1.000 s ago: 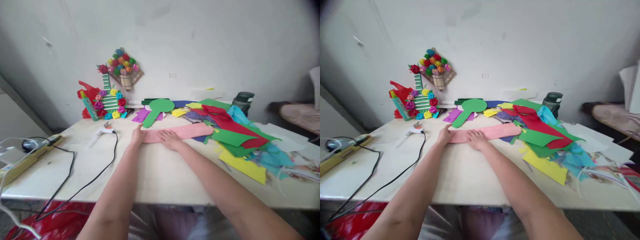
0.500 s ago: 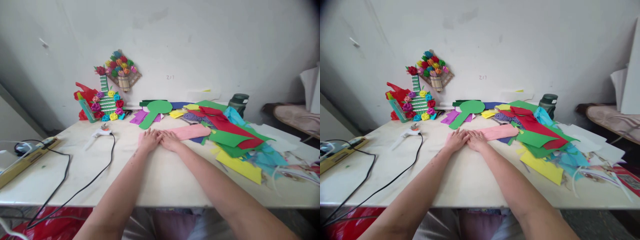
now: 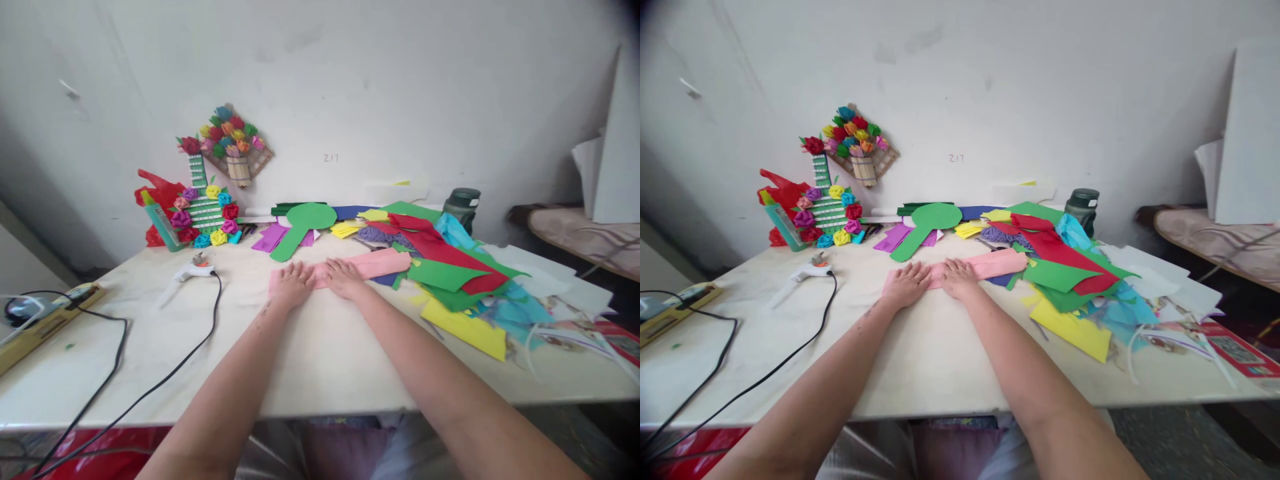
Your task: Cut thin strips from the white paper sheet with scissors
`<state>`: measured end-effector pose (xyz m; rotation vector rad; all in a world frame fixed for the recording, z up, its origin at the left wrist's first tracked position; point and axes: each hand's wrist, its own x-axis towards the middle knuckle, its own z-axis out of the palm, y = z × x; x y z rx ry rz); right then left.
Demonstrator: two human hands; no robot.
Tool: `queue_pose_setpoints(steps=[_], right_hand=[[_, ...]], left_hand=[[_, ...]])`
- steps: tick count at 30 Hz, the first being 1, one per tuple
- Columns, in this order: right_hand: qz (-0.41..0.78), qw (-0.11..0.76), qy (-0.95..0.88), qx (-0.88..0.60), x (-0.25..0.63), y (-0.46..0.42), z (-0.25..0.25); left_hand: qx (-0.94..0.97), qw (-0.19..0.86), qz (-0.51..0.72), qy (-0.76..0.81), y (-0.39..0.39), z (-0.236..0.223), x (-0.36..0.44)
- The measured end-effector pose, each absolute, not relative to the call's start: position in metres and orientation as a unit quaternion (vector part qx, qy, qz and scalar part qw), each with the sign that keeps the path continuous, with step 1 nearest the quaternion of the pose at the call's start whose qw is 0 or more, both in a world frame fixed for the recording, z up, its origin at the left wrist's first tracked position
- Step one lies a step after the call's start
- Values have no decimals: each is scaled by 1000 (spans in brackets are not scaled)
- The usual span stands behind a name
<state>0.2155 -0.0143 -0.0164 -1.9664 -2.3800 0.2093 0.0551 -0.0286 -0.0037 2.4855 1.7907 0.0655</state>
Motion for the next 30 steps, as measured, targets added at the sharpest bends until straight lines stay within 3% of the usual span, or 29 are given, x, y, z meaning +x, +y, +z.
queue_pose_setpoints(steps=[13,21,27,30], right_hand=[[73,43,-742,-665,219,-21,-9],[82,28,-737,-670,218,-21,-6],[89,19,-733,-675,219,-21,-4],[94,30,-730,-677,223,-19,-7]], left_hand=[[806,59,14,588,-19,-4,58],[842,38,90,530,-11,3,97],[837,107,120,523,-1,-11,102],[780,246,251,518,4,-13,99]])
